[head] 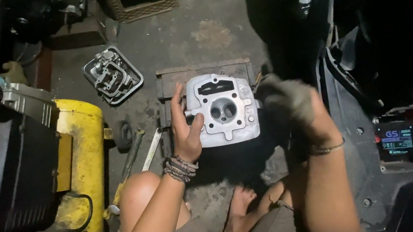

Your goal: Manually cleaning a motorcycle cylinder head and preparing it for valve lapping by applying compound to the valve seats.

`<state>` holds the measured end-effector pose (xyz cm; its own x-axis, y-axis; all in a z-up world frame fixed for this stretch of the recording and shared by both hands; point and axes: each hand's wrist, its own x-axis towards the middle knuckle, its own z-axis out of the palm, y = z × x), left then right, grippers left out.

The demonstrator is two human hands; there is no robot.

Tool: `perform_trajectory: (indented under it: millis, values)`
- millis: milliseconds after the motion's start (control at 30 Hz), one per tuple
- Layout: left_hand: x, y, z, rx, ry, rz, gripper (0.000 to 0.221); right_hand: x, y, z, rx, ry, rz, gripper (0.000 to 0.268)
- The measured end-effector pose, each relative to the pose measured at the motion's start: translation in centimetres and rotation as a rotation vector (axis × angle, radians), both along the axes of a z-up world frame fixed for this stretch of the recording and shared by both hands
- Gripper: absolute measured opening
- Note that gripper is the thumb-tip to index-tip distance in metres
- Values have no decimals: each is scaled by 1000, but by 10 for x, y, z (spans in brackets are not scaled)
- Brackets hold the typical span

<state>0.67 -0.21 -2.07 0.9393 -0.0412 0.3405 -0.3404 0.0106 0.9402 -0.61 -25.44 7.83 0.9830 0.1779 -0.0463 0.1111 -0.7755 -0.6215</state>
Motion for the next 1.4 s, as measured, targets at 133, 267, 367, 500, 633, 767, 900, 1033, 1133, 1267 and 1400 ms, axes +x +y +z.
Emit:
perform_trajectory:
  millis: [133, 267, 367, 500, 633, 767, 900, 1033, 1133, 1267, 1400]
  values:
    - [-1, -3, -5, -34, 75, -31, 74, -19, 11, -3, -7, -41, 37, 41]
    - [-3, 0, 5, 89, 98, -17, 75, -19, 43, 1, -27, -100, 97, 40]
    - [-5, 2, 13, 169, 122, -3, 76, -11, 57, -16, -131, -101, 135, 43]
    - [-6, 3, 18, 246, 138, 13, 80, 15, 53, -35, -140, -66, 135, 39]
    - [-7, 4, 19, 226, 142, 22, 76, 0, 46, -11, -27, -254, 152, 26]
    - [-6, 3, 24, 230, 145, 36, 71, 17, -16, -83, 391, 10, 43, 40]
    - [-4, 3, 21, 279, 145, 54, 73, 52, -29, -124, 767, 112, 14, 47]
    - [-7, 3, 20, 266, 156, 39, 74, 34, -54, -147, 775, 132, -46, 45]
    - [-1, 5, 22, 303, 135, 44, 72, 27, -63, -155, 497, -78, 5, 42]
    - [-8, 5, 20, 276, 131, 30, 71, 29, -26, -126, 553, -33, -34, 42]
    - [-5, 5, 21, 243, 125, 12, 70, 28, -32, -143, 431, -110, -5, 46]
